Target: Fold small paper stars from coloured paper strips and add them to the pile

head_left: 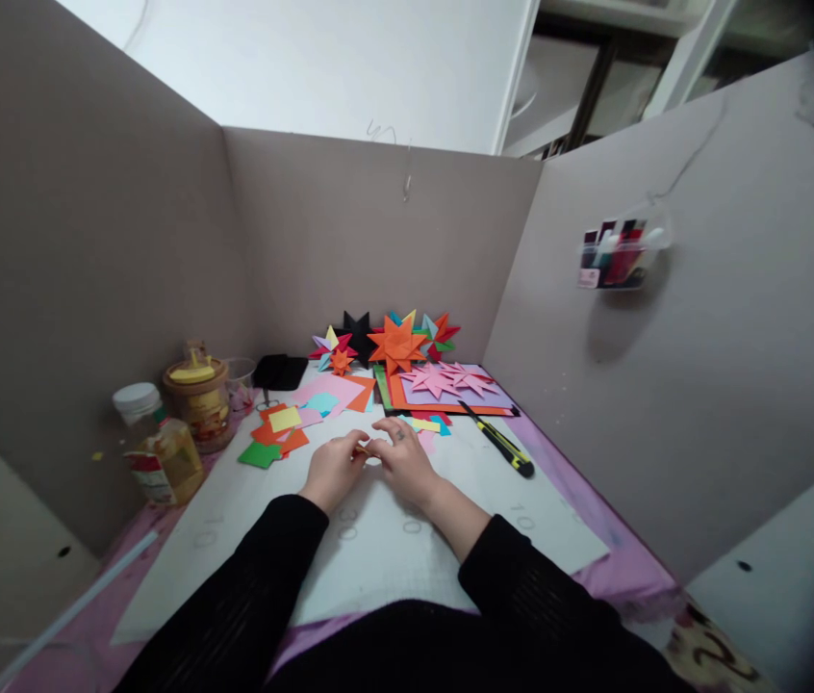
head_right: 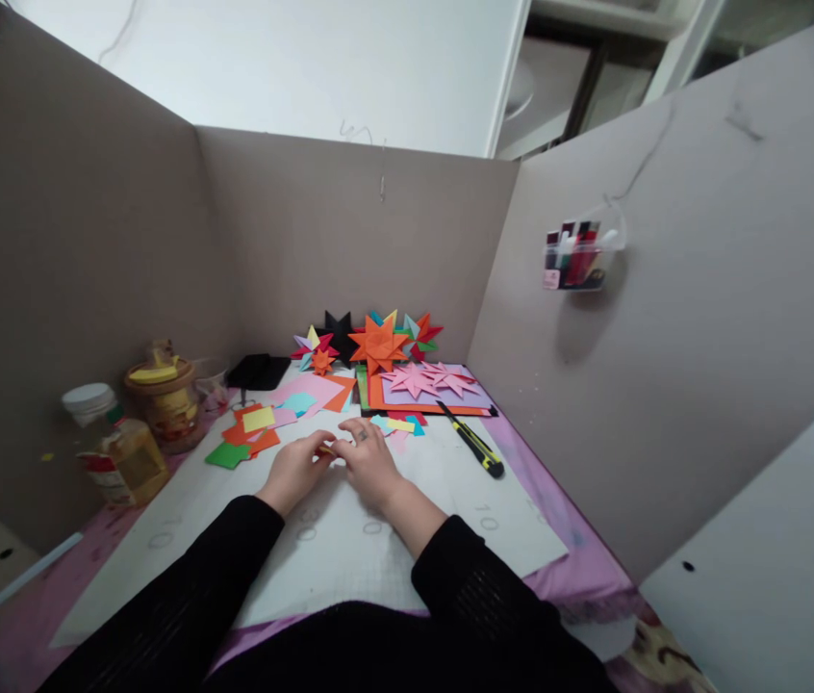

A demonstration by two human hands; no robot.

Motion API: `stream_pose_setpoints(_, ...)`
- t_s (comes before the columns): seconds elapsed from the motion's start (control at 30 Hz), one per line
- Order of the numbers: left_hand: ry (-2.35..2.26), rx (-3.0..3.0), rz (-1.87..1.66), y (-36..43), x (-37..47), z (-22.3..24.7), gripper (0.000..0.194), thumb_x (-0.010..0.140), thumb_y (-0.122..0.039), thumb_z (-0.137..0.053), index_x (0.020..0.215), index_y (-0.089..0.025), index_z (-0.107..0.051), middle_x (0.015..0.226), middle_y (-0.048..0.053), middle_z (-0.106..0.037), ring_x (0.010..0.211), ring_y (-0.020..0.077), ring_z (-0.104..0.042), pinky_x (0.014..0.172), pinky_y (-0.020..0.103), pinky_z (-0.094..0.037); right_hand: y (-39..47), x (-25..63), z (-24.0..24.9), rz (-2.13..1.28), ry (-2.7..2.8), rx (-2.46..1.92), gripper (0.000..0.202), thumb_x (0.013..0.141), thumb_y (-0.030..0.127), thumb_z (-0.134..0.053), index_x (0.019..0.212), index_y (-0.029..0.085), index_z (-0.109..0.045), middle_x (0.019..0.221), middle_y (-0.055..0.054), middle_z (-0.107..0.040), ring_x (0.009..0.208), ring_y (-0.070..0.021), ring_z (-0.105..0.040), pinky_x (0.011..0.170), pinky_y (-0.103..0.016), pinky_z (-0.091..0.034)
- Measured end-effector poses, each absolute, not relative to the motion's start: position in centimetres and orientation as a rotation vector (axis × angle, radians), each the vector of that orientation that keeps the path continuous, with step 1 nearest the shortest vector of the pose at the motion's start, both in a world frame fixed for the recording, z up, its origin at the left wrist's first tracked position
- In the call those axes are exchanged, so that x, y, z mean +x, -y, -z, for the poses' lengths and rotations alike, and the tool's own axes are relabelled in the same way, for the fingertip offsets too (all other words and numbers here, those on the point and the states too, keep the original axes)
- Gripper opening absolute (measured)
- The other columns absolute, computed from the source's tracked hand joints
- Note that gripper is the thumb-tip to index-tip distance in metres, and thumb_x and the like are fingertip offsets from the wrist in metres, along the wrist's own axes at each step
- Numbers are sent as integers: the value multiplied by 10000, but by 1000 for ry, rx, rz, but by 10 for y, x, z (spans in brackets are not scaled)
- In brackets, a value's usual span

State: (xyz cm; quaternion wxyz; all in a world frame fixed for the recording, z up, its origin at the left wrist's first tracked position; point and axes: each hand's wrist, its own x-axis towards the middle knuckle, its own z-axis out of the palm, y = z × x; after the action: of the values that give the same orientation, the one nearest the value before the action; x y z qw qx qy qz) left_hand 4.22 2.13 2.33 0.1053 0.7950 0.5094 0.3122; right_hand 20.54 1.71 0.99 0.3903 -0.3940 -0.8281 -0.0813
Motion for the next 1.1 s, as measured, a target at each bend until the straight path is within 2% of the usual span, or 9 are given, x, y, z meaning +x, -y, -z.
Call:
stream_pose_setpoints(0.13,-1472,2288,-1044,-23,41,-21,173,803,-282,-538,954,-226,-604,845,15,-694,769,159,-635,671,237,-436,-15,208,-13,80,1905,-955,248,796,60,-461,941,204,-602,1041,-96,-531,1007,-223,-479,878,-409,-420)
stream_pose_setpoints(0.3,-1427,2255,-1198,-26,39,-19,151,809,-265,-532,934,-214,-600,871,21,-682,785,155,-632,702,243,-455,-12,208,-14,73,1872,-924,251,794,109,-497,988,232,-599,1024,-78,-531,996,-227,-488,877,-428,-422)
stream_pose_setpoints(0.5,-1466,2321,-1176,-24,40,-19,146,820,-265,-523,929,-215,-605,852,32,-681,783,161,-625,696,249,-444,-11,205,-17,78,1918,-946,276,787,70,-482,936,251,-628,1068,-79,-504,1026,-231,-469,887,-431,-425)
stream_pose_setpoints(0.73,-1482,2347,-1038,-22,41,-20,155,797,-228,-538,941,-221,-595,833,20,-688,773,162,-627,672,243,-423,-12,204,-15,156,1990,-994,192,790,90,-522,867,227,-632,1138,-86,-475,1083,-248,-416,922,-450,-404)
stream_pose_setpoints(0.97,-1468,2339,-982,-25,39,-18,152,797,-275,-551,934,-227,-597,815,10,-696,747,163,-635,639,241,-424,-14,205,-13,234,2046,-986,262,780,42,-492,902,229,-630,1173,-86,-486,1112,-253,-397,931,-450,-390)
stream_pose_setpoints(1.1,-1433,2296,-1154,-27,38,-17,143,813,-293,-539,910,-216,-612,845,17,-690,758,152,-633,661,233,-448,-11,205,-16,176,1869,-975,232,809,100,-492,977,212,-607,1082,-102,-503,1039,-235,-455,898,-433,-415)
